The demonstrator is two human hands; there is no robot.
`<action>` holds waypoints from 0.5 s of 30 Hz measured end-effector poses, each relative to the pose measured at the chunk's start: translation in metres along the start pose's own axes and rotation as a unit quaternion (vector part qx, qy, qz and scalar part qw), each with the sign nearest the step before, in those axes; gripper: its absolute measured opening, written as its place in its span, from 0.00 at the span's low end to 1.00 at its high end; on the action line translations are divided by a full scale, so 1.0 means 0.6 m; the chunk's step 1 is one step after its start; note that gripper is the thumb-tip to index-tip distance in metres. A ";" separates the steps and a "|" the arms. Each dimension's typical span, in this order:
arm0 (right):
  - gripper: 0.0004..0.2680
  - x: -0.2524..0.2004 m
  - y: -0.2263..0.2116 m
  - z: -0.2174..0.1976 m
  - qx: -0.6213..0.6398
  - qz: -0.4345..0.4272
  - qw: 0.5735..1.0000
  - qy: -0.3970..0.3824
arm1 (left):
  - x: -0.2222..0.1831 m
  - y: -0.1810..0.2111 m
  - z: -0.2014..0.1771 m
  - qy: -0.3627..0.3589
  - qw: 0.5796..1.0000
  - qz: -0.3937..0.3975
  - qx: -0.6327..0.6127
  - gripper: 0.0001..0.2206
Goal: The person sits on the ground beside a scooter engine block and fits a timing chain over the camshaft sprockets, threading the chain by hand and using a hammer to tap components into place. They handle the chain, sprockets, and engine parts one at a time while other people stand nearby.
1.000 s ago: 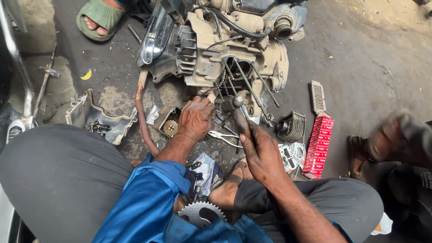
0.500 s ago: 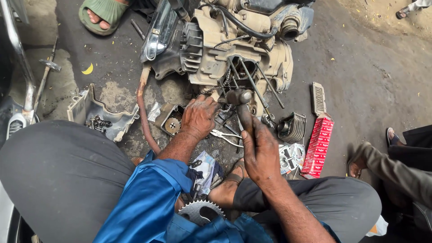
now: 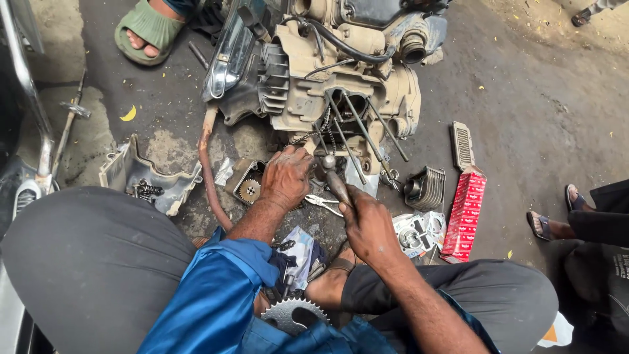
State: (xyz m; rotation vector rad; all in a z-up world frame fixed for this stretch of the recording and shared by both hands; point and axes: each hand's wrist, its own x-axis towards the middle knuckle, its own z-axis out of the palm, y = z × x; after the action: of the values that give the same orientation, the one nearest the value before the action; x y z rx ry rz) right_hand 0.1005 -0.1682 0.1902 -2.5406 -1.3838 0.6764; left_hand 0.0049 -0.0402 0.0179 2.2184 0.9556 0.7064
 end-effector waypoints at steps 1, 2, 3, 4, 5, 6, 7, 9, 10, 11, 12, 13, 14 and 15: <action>0.17 -0.001 0.009 -0.001 0.001 -0.001 1.000 -0.001 | 0.007 -0.003 0.001 0.000 1.000 -0.001 0.001 0.12; 0.17 -0.008 0.019 0.002 0.000 -0.053 0.998 0.029 | 0.001 -0.006 0.003 0.014 1.000 0.007 -0.001 0.13; 0.16 -0.014 0.031 0.004 0.001 -0.104 0.993 0.060 | -0.005 -0.008 0.007 0.027 1.000 0.016 -0.003 0.13; 0.16 -0.020 0.024 -0.003 0.002 -0.101 0.993 0.059 | -0.009 -0.005 0.004 0.023 1.000 0.016 -0.004 0.13; 0.16 -0.026 0.017 -0.013 0.009 -0.116 0.990 0.074 | -0.012 -0.001 0.000 0.032 0.999 0.020 -0.008 0.12; 0.15 -0.027 0.010 -0.026 0.015 -0.132 0.987 0.095 | -0.005 0.004 -0.005 0.045 0.999 0.028 -0.012 0.11; 0.15 -0.023 0.004 -0.035 0.015 -0.129 0.986 0.100 | 0.000 0.005 -0.007 0.044 0.998 0.034 -0.013 0.11; 0.15 -0.021 -0.007 -0.050 0.010 -0.118 0.989 0.083 | -0.003 0.008 -0.010 0.009 1.000 0.010 -0.012 0.10; 0.15 -0.018 -0.005 -0.050 0.010 -0.119 0.989 0.085 | 0.001 0.016 -0.017 0.010 1.000 0.011 -0.012 0.10; 0.15 -0.016 -0.005 -0.049 0.004 -0.128 0.988 0.089 | 0.005 0.024 -0.024 -0.015 1.000 -0.002 -0.002 0.09; 0.15 -0.013 -0.005 -0.048 -0.001 -0.140 0.986 0.093 | 0.007 0.029 -0.033 -0.040 0.999 -0.018 0.009 0.08; 0.15 -0.013 -0.007 -0.047 -0.001 -0.143 0.985 0.093 | 0.009 0.020 -0.011 -0.037 0.999 -0.019 0.011 0.08; 0.15 -0.013 -0.010 -0.044 0.000 -0.142 0.985 0.098 | 0.007 0.008 0.009 -0.008 0.999 -0.009 0.030 0.09; 0.15 -0.014 -0.012 -0.041 0.002 -0.141 0.985 0.102 | 0.006 -0.003 0.030 0.021 0.999 0.000 0.050 0.09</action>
State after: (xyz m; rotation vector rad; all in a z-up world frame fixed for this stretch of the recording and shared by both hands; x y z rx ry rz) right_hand 0.1027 -0.1693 0.2172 -2.2704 -1.6181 0.3568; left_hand 0.0184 -0.0423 0.0053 2.2974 1.0320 0.7228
